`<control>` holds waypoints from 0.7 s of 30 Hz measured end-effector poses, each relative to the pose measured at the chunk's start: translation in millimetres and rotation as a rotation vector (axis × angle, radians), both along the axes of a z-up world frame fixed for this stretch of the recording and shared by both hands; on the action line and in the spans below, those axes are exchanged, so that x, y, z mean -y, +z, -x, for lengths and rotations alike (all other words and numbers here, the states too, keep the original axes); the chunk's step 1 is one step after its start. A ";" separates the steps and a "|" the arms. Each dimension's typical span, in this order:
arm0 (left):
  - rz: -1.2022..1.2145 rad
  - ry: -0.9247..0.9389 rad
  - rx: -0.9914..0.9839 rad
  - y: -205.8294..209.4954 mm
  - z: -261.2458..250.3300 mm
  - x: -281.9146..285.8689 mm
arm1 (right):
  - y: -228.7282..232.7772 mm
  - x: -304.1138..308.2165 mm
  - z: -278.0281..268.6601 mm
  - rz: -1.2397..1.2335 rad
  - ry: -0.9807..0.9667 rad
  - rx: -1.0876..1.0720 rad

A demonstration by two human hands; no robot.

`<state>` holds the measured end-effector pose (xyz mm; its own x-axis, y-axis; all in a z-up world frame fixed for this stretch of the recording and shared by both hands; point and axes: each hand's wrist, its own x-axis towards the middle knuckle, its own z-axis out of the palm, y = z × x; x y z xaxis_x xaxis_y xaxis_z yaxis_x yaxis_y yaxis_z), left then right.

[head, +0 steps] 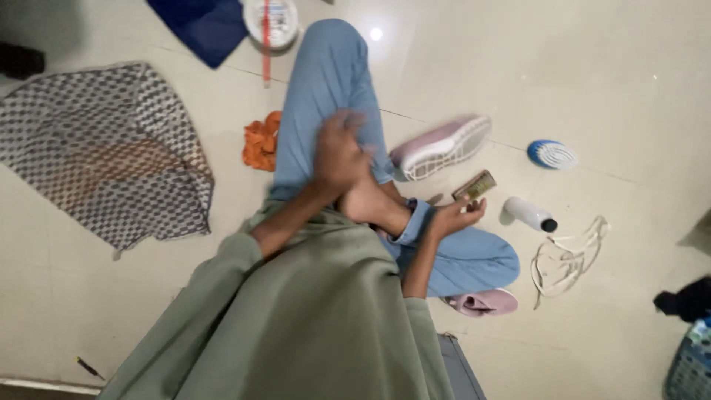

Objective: Cleaning a sneaker using a brush, cloth, and cleaning solution while sitting on the floor.

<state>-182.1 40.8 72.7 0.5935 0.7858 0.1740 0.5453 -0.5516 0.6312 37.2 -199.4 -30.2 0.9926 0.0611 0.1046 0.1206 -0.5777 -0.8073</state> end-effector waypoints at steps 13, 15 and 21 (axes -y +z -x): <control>0.360 0.482 -0.067 -61.8 158.5 -27.4 | 75.3 -54.7 75.5 -0.129 0.087 0.058; 0.244 0.490 -0.004 -14.5 129.1 -27.5 | 105.4 -69.5 101.1 -0.169 0.128 0.033; 0.558 0.165 0.452 111.7 45.0 12.2 | 160.6 -100.3 161.3 -0.966 0.440 -0.764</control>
